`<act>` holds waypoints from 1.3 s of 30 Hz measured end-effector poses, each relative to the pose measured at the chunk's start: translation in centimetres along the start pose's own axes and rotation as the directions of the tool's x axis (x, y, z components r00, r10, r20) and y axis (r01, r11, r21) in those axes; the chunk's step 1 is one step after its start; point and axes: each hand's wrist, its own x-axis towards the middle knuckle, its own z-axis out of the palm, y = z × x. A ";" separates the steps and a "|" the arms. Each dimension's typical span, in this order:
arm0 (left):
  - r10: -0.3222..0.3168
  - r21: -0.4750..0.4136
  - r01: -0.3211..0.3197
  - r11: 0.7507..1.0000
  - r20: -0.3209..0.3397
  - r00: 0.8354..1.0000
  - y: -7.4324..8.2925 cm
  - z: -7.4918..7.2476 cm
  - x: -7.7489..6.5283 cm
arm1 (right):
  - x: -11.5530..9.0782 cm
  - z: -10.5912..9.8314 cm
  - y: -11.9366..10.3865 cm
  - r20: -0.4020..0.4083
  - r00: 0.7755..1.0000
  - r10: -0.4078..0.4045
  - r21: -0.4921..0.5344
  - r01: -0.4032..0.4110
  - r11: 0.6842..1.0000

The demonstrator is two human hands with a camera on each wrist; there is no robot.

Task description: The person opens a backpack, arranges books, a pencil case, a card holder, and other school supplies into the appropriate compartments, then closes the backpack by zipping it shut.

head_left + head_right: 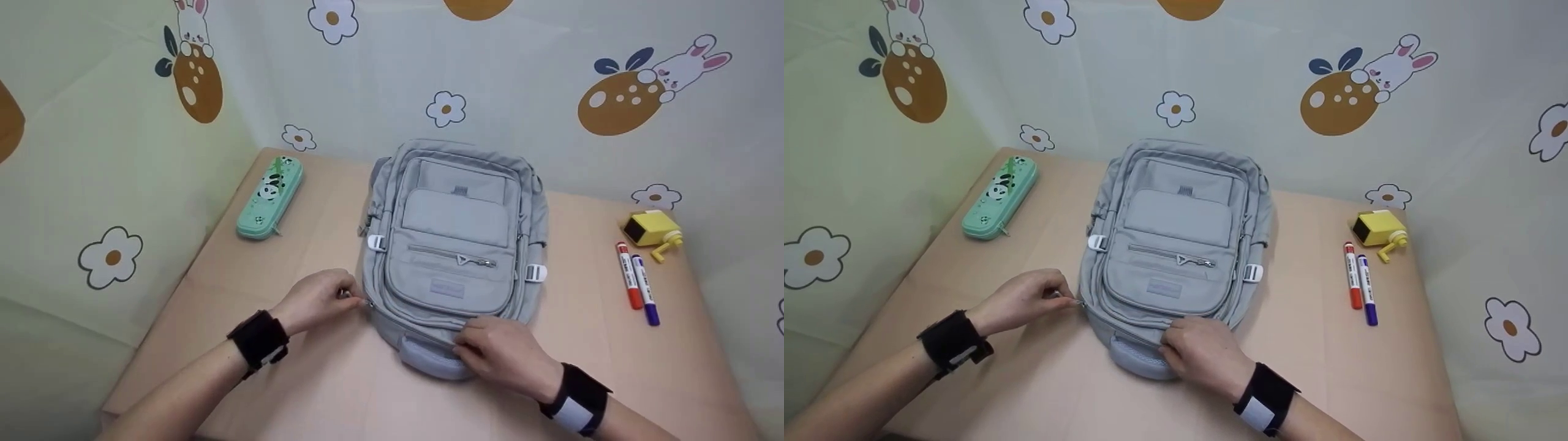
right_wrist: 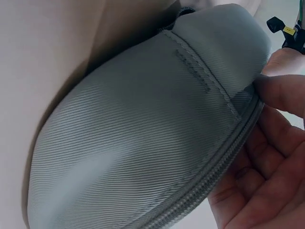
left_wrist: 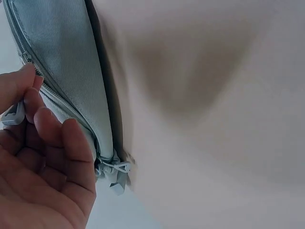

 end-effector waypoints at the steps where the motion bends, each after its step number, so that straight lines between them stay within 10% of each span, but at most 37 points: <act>1: -0.009 -0.008 0.009 1.000 0.002 1.000 0.0 0.0 0.0 | 0.1 -0.1 0.0 0.010 1.000 0.008 0.000 -0.008 1.000; 26: 0.030 0.010 -0.030 1.000 0.021 0.999 0.2 0.4 -0.3 | 9.0 0.3 -4.1 0.230 0.973 0.022 -0.159 0.015 0.987; 39: 0.043 0.095 -0.044 0.995 0.004 0.999 0.0 0.1 0.1 | 9.3 1.2 -4.1 0.230 0.973 0.006 -0.164 0.033 0.986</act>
